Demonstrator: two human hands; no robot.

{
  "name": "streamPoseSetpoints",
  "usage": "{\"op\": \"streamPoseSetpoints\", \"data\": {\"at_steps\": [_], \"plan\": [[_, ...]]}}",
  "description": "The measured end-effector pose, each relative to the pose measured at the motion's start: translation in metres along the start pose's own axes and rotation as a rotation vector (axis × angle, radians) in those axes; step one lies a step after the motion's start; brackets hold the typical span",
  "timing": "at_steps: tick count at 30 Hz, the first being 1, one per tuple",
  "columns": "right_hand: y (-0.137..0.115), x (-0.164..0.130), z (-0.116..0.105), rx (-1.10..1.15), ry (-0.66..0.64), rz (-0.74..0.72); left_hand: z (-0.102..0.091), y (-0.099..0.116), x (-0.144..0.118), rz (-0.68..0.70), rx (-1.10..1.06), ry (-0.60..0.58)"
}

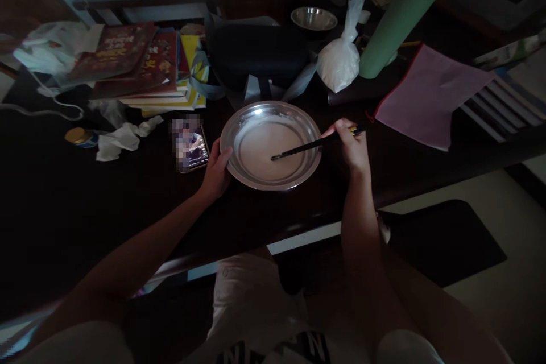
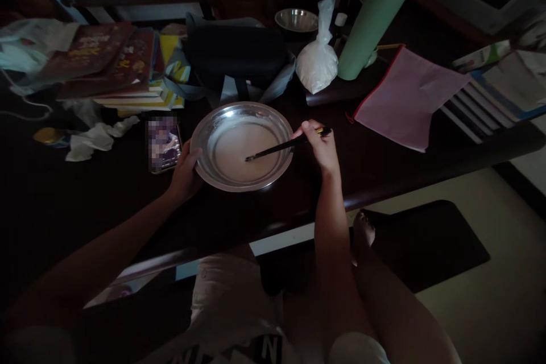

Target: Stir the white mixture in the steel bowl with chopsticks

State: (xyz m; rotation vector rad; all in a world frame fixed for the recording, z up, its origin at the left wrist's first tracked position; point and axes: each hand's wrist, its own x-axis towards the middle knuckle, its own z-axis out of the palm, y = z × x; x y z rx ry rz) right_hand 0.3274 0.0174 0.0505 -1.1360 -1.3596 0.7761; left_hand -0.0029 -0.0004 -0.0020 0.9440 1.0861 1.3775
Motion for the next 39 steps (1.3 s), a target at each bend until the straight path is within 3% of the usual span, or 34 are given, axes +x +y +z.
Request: {"op": "streamPoseSetpoints", "data": {"at_steps": [3, 8, 13, 18, 23, 27, 32, 37, 39], "plan": [[0.0013, 0.0006, 0.0004, 0.015, -0.101, -0.025, -0.0009, -0.001, 0.0008, -0.002, -0.006, 0.002], [0.0016, 0.0008, -0.0001, 0.017, 0.021, -0.011, 0.0, -0.0006, 0.001, -0.007, -0.031, 0.011], [0.0023, 0.0005, 0.0014, 0.023, -0.096, -0.017, 0.0, -0.0011, 0.0007, -0.005, -0.045, 0.014], [0.0033, 0.0009, 0.0006, 0.038, 0.035, -0.02, -0.0013, -0.0019, 0.0008, -0.006, -0.045, 0.004], [0.0018, 0.0008, 0.0017, 0.043, -0.083, -0.018, -0.0002, -0.0004, 0.0004, -0.026, -0.044, 0.026], [0.0028, 0.0009, 0.0009, 0.014, 0.014, -0.007, 0.0011, 0.0007, -0.0001, -0.03, -0.049, 0.021], [0.0036, 0.0011, 0.0003, 0.012, -0.09, -0.01, 0.0002, 0.0004, 0.0001, -0.003, -0.031, 0.019], [0.0035, 0.0015, 0.0008, 0.013, 0.022, -0.017, -0.0005, -0.0007, 0.0007, -0.004, -0.024, 0.006], [0.0033, 0.0013, 0.0011, 0.007, -0.017, 0.008, 0.0001, -0.0007, 0.0006, 0.001, -0.025, 0.006]]}}
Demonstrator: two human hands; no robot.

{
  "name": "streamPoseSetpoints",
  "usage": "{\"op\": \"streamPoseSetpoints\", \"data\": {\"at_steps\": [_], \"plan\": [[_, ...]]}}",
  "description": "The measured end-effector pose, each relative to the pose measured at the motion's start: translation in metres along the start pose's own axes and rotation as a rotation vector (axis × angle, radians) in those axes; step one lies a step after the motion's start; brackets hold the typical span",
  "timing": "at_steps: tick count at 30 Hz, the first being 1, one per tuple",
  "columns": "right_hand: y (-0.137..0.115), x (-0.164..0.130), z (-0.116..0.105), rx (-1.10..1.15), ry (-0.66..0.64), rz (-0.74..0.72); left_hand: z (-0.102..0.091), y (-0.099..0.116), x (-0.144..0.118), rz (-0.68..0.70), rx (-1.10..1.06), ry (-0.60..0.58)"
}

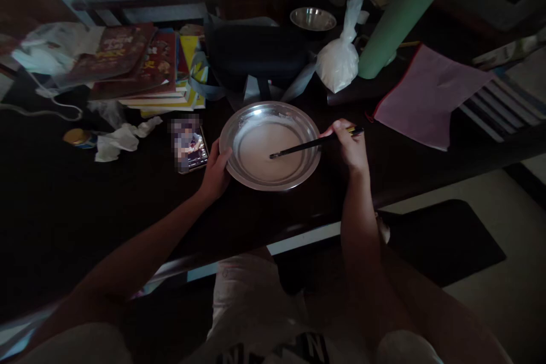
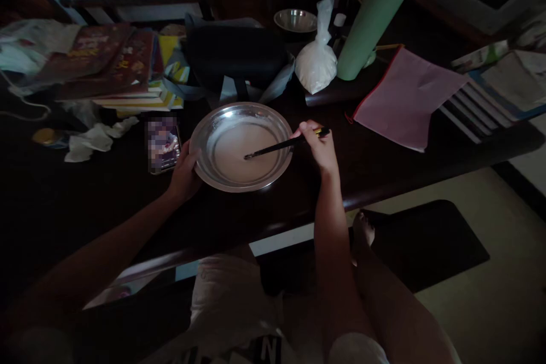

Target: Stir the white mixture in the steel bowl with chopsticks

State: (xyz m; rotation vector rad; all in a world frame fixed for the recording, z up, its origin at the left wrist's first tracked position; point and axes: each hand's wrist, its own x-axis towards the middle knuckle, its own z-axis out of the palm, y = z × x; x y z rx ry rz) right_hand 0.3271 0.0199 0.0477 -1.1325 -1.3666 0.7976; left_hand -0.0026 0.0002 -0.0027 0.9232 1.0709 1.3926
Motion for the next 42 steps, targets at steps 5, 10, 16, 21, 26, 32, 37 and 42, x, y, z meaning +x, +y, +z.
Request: {"op": "streamPoseSetpoints", "data": {"at_steps": [5, 10, 16, 21, 26, 32, 37, 42], "plan": [[-0.0004, -0.0005, -0.0005, 0.005, -0.016, -0.043, 0.0001, -0.0006, 0.0, 0.012, 0.003, -0.005], [-0.0003, -0.0011, -0.0012, 0.014, -0.027, -0.022, -0.0012, -0.0016, 0.0007, 0.006, 0.0, -0.007], [-0.0022, -0.0005, -0.0008, -0.017, 0.032, -0.036, -0.0003, -0.0005, -0.0001, -0.004, -0.003, -0.004], [-0.0049, -0.0018, 0.0006, -0.017, -0.038, 0.014, 0.0012, 0.0003, -0.0009, -0.009, 0.008, 0.006], [-0.002, -0.0014, -0.0005, -0.027, 0.016, 0.01, 0.0005, 0.0008, -0.0002, -0.006, 0.014, 0.011], [0.0023, -0.0001, -0.0015, 0.016, -0.065, -0.008, -0.0002, 0.0017, -0.0003, 0.003, 0.03, 0.014], [0.0008, 0.0, -0.0012, -0.004, 0.047, 0.001, 0.0009, 0.0013, -0.0005, 0.0, 0.013, 0.01], [-0.003, 0.0002, 0.0005, -0.01, -0.038, -0.004, 0.0017, 0.0024, -0.0012, -0.003, 0.013, 0.03]]}}
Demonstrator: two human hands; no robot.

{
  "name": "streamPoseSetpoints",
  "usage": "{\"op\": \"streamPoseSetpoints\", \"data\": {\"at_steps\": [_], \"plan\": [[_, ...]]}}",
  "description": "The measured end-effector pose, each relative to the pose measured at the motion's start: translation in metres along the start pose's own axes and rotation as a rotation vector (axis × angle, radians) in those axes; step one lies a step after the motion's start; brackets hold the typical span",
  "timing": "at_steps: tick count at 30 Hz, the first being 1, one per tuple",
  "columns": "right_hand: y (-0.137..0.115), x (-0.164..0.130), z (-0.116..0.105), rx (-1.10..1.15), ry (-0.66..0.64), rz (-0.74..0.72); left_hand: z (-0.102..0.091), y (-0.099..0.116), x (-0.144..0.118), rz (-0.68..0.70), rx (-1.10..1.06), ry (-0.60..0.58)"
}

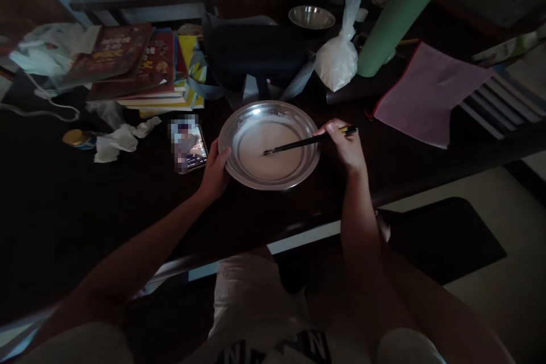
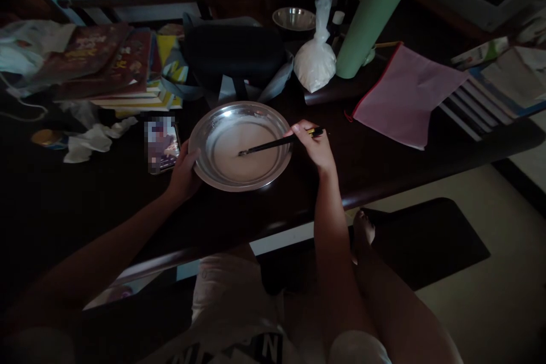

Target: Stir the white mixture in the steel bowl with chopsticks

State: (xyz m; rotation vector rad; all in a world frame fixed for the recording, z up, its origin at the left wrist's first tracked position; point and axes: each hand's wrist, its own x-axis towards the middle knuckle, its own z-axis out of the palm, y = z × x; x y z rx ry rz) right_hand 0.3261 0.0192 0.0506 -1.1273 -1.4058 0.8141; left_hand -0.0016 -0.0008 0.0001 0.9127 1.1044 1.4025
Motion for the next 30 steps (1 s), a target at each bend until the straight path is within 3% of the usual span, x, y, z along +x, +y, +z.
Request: {"op": "streamPoseSetpoints", "data": {"at_steps": [5, 9, 14, 19, 24, 28, 30], "plan": [[-0.0007, -0.0006, -0.0006, -0.015, 0.112, 0.004, -0.0012, -0.0003, 0.0004, -0.008, 0.002, -0.01], [0.0014, -0.0003, -0.0005, -0.024, -0.001, 0.003, -0.0024, -0.0015, 0.0015, -0.012, -0.009, -0.008], [0.0025, 0.0004, -0.0014, -0.026, 0.106, -0.008, -0.0021, -0.0009, 0.001, -0.016, -0.009, -0.026], [0.0011, -0.0007, -0.0004, -0.009, 0.001, 0.001, -0.001, 0.0004, -0.0001, -0.008, -0.014, -0.01], [0.0004, -0.0003, -0.0005, -0.019, 0.101, 0.005, -0.0012, -0.0013, 0.0004, -0.004, -0.01, -0.011], [-0.0001, -0.0001, -0.0004, -0.014, 0.002, -0.008, -0.0018, -0.0018, 0.0011, -0.007, -0.018, -0.003], [-0.0008, -0.0003, -0.0005, -0.008, 0.014, -0.023, -0.002, -0.0014, 0.0012, -0.004, -0.014, -0.003]]}}
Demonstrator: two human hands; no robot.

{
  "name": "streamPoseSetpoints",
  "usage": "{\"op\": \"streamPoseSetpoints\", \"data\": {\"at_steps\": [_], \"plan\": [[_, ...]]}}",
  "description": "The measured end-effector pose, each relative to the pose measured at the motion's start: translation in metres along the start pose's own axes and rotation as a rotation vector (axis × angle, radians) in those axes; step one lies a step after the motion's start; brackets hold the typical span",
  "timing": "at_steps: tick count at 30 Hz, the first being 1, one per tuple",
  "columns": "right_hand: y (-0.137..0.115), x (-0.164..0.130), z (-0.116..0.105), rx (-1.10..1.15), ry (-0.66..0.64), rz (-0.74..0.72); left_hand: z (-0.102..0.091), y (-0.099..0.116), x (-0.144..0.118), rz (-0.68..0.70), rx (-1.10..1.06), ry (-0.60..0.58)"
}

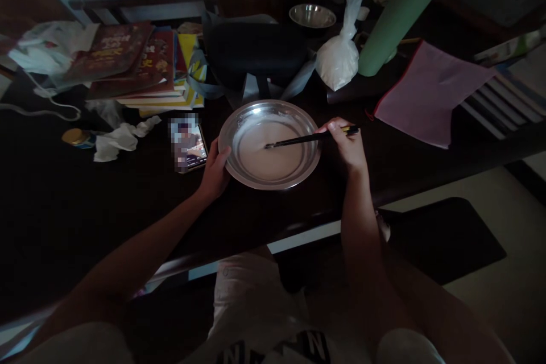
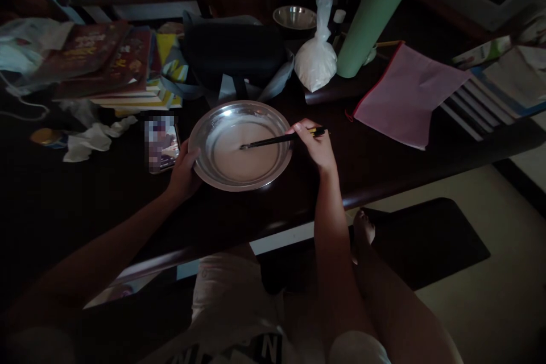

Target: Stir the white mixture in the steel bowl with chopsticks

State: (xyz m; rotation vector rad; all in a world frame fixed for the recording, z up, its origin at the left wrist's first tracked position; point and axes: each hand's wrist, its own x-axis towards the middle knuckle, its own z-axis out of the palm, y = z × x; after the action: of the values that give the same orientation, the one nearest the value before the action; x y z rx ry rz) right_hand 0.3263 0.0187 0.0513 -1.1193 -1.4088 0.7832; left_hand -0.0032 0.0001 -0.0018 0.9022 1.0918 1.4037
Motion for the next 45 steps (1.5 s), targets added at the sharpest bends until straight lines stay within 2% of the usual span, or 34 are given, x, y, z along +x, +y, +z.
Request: {"op": "streamPoseSetpoints", "data": {"at_steps": [3, 8, 13, 18, 23, 27, 32, 37, 42, 45], "plan": [[-0.0013, -0.0008, -0.0004, 0.003, 0.084, 0.013, 0.0001, 0.0007, -0.0003, -0.008, 0.004, -0.002], [-0.0017, -0.0005, -0.0003, -0.016, -0.031, 0.013, 0.0002, -0.0003, -0.0003, 0.0, 0.017, -0.011], [0.0002, -0.0006, -0.0016, -0.01, 0.082, 0.013, -0.0004, -0.002, 0.0005, -0.005, 0.002, -0.018], [0.0019, -0.0007, -0.0012, 0.023, -0.045, -0.007, 0.0011, -0.0013, -0.0001, -0.012, -0.013, 0.001], [0.0016, -0.0012, -0.0025, -0.003, 0.096, -0.003, 0.0007, -0.0009, 0.0003, -0.001, -0.008, -0.027], [0.0021, -0.0014, -0.0025, 0.002, -0.021, 0.004, -0.0011, -0.0019, 0.0012, 0.0, -0.012, -0.013], [0.0021, -0.0008, -0.0025, 0.004, 0.079, -0.001, -0.0018, -0.0021, 0.0008, -0.007, -0.02, -0.026], [0.0004, -0.0011, -0.0016, -0.005, -0.046, 0.01, -0.0008, -0.002, 0.0008, -0.001, -0.022, 0.009], [0.0014, -0.0012, -0.0033, -0.019, 0.059, 0.008, -0.0017, -0.0035, 0.0014, 0.001, -0.017, 0.001], [0.0019, -0.0011, -0.0026, -0.001, -0.012, 0.016, -0.0017, -0.0033, 0.0015, 0.003, -0.015, 0.009]]}}
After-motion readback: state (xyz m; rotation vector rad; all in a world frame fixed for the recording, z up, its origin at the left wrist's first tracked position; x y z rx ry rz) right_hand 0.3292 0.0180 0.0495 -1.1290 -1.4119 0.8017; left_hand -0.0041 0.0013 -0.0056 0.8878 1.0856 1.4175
